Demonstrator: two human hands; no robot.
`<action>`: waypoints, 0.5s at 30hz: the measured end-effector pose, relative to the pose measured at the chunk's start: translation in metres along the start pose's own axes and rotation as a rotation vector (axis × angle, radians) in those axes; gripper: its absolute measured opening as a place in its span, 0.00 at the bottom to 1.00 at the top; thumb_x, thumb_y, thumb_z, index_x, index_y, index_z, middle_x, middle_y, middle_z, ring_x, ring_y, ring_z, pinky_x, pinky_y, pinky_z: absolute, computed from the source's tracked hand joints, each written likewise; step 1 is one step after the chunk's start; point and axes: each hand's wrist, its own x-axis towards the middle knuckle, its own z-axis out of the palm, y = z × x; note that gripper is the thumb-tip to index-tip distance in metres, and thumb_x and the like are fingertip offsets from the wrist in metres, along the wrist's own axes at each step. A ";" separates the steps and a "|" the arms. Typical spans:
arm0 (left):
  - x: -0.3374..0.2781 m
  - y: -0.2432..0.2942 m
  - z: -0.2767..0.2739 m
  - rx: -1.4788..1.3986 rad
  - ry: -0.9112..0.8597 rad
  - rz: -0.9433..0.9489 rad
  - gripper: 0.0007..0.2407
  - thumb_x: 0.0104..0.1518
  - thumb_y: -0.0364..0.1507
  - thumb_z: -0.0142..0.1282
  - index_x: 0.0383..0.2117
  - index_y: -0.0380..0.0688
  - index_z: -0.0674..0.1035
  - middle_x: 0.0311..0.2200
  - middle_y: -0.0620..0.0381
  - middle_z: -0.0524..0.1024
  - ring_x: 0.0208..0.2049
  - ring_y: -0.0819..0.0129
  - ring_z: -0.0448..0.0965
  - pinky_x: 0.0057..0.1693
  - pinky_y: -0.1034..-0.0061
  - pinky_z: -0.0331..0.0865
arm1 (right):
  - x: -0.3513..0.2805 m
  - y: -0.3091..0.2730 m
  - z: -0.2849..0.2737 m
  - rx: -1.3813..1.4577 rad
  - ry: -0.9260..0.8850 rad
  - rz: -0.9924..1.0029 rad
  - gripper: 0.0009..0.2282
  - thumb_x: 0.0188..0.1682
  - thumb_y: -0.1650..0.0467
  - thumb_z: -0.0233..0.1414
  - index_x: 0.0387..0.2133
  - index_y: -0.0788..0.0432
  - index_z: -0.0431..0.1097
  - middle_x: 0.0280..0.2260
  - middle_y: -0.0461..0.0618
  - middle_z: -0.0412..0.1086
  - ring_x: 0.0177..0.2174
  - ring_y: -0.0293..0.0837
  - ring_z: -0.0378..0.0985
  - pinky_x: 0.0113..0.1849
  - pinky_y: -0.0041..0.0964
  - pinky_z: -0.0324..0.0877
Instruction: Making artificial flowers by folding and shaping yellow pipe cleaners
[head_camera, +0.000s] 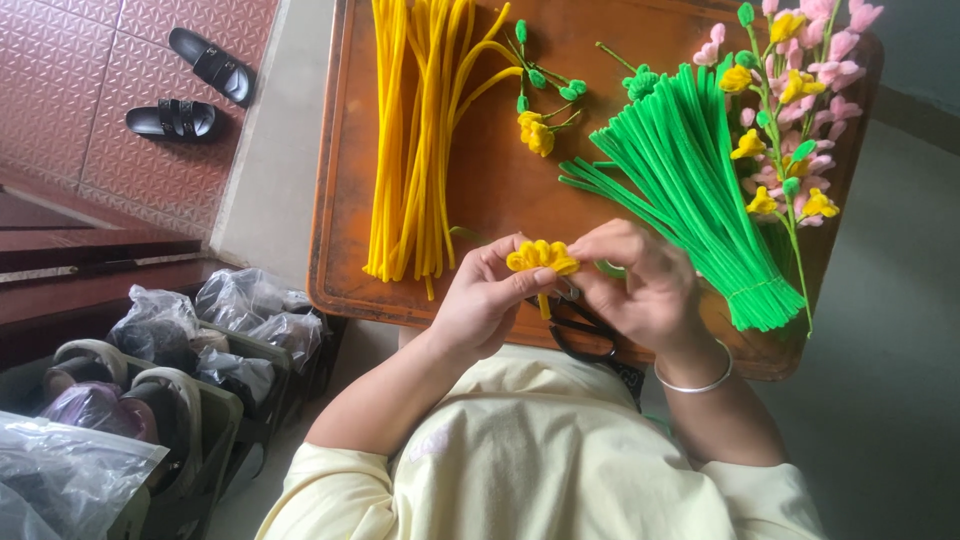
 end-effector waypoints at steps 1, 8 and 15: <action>0.001 -0.003 -0.003 0.000 -0.001 -0.002 0.05 0.53 0.17 0.66 0.30 0.35 0.80 0.24 0.52 0.80 0.30 0.69 0.84 0.44 0.78 0.77 | 0.000 0.000 0.000 -0.001 0.001 0.002 0.05 0.45 0.82 0.62 0.34 0.68 0.77 0.30 0.61 0.76 0.27 0.52 0.79 0.28 0.40 0.75; -0.001 0.002 0.004 0.056 0.017 0.075 0.05 0.51 0.16 0.67 0.28 0.34 0.80 0.22 0.52 0.78 0.29 0.72 0.82 0.43 0.76 0.77 | -0.008 0.011 0.003 0.063 0.045 -0.027 0.04 0.44 0.82 0.64 0.29 0.70 0.77 0.27 0.62 0.76 0.24 0.52 0.78 0.26 0.41 0.75; -0.002 0.005 0.001 -0.019 0.028 -0.003 0.04 0.50 0.15 0.66 0.27 0.32 0.81 0.24 0.46 0.80 0.26 0.67 0.81 0.42 0.75 0.77 | 0.017 -0.003 -0.003 -0.376 -0.085 -0.533 0.05 0.48 0.81 0.60 0.35 0.65 0.80 0.34 0.60 0.76 0.30 0.57 0.81 0.32 0.46 0.82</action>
